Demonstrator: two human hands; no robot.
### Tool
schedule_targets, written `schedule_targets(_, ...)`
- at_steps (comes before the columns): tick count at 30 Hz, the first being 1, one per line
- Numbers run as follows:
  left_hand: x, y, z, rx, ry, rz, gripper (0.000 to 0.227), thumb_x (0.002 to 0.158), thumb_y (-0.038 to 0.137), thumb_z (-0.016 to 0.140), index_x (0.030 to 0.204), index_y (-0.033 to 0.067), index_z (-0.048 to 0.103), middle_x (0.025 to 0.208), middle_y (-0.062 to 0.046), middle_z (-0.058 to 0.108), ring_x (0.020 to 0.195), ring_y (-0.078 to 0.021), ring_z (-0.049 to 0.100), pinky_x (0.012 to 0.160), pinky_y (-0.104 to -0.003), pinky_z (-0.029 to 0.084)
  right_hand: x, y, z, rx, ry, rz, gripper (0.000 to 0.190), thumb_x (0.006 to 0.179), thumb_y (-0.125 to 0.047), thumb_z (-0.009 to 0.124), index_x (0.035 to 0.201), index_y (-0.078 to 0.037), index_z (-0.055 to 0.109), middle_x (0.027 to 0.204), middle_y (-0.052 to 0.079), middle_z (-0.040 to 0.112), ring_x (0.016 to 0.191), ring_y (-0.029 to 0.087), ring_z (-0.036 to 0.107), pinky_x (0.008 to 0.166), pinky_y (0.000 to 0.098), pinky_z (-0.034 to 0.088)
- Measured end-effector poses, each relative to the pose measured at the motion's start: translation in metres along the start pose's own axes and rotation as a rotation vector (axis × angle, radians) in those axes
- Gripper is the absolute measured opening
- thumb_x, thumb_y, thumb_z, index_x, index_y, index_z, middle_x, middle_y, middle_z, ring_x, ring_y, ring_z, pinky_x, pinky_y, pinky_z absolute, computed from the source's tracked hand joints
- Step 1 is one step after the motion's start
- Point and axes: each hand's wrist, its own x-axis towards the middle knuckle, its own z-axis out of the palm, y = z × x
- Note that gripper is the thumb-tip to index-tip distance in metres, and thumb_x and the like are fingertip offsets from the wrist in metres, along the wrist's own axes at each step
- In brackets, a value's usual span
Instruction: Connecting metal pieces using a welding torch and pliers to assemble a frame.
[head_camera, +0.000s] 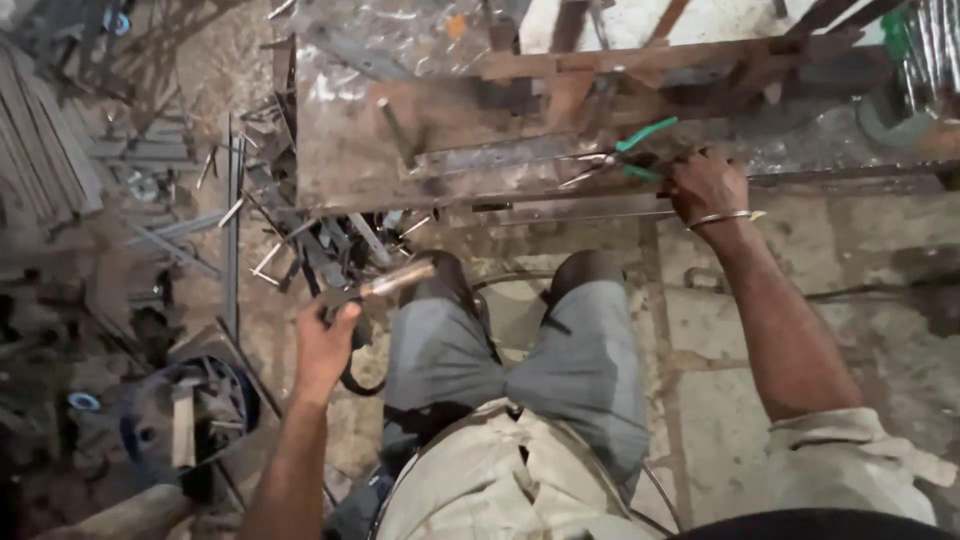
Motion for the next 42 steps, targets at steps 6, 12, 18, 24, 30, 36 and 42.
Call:
schedule_targets(6,0.016,0.032,0.013,-0.059,-0.082,0.076,0.049,0.089,0.043,0.076,0.110,-0.0010,0.075,0.095,-0.007,0.074,0.087,-0.0124,0.064,0.079,-0.033,0.052,-0.036,-0.011,0.040,0.017,0.144,0.113,0.016,0.096,-0.023,0.069,0.111,-0.017,0.074,0.111,0.014,0.070,0.106,0.036,0.064,0.086,0.0525,0.051)
schedule_targets(12,0.058,0.093,0.026,-0.004,-0.149,-0.027,0.063,0.087,0.056,0.071,0.115,-0.0003,0.075,0.104,-0.011,0.077,0.097,-0.0162,0.069,0.088,-0.034,0.052,-0.053,0.008,0.045,0.215,0.294,0.211,0.027,0.099,-0.022,0.068,0.123,-0.013,0.073,0.124,0.016,0.067,0.110,0.040,0.060,0.092,0.0530,0.047)
schedule_targets(18,0.086,0.099,0.036,-0.041,-0.209,-0.056,0.072,0.087,0.063,0.067,0.122,0.0006,0.072,0.114,-0.014,0.077,0.108,-0.0206,0.069,0.095,-0.036,0.050,-0.030,0.023,0.060,0.018,0.334,0.312,0.022,0.103,-0.032,0.070,0.118,-0.018,0.077,0.128,0.013,0.067,0.121,0.039,0.054,0.100,0.0544,0.043)
schedule_targets(24,0.103,0.067,0.034,-0.154,-0.172,-0.035,0.076,0.088,0.063,0.069,0.131,0.0005,0.064,0.128,-0.015,0.071,0.120,-0.0224,0.064,0.103,-0.036,0.047,-0.016,0.013,0.066,0.054,0.247,0.249,0.024,0.106,-0.038,0.070,0.119,-0.018,0.076,0.131,0.012,0.066,0.125,0.038,0.052,0.104,0.0561,0.038)
schedule_targets(30,0.099,0.080,0.025,-0.059,-0.163,-0.099,0.071,0.085,0.064,0.068,0.122,0.0035,0.071,0.118,-0.013,0.075,0.111,-0.0229,0.069,0.098,-0.036,0.049,-0.008,-0.078,-0.004,0.293,0.428,0.158,0.037,0.097,-0.032,0.076,0.126,-0.008,0.074,0.115,0.016,0.067,0.109,0.035,0.058,0.093,0.0494,0.045)
schedule_targets(36,0.109,0.100,0.039,0.089,-0.254,-0.041,0.069,0.083,0.067,0.065,0.109,0.0040,0.076,0.097,-0.015,0.079,0.094,-0.0262,0.074,0.086,-0.041,0.054,0.051,-0.216,-0.103,1.281,-0.078,0.210,0.031,0.102,-0.032,0.060,0.115,-0.005,0.069,0.081,0.002,0.067,0.067,0.013,0.061,0.059,0.0269,0.047)
schedule_targets(42,0.117,0.084,0.022,0.197,-0.183,-0.053,0.074,0.083,0.074,0.065,0.108,0.0047,0.077,0.096,-0.017,0.076,0.093,-0.0319,0.073,0.084,-0.043,0.053,0.081,-0.253,-0.155,0.992,-0.063,-0.308,0.027,0.105,-0.027,0.068,0.112,-0.001,0.068,0.105,0.017,0.065,0.094,0.027,0.061,0.081,0.0361,0.050)
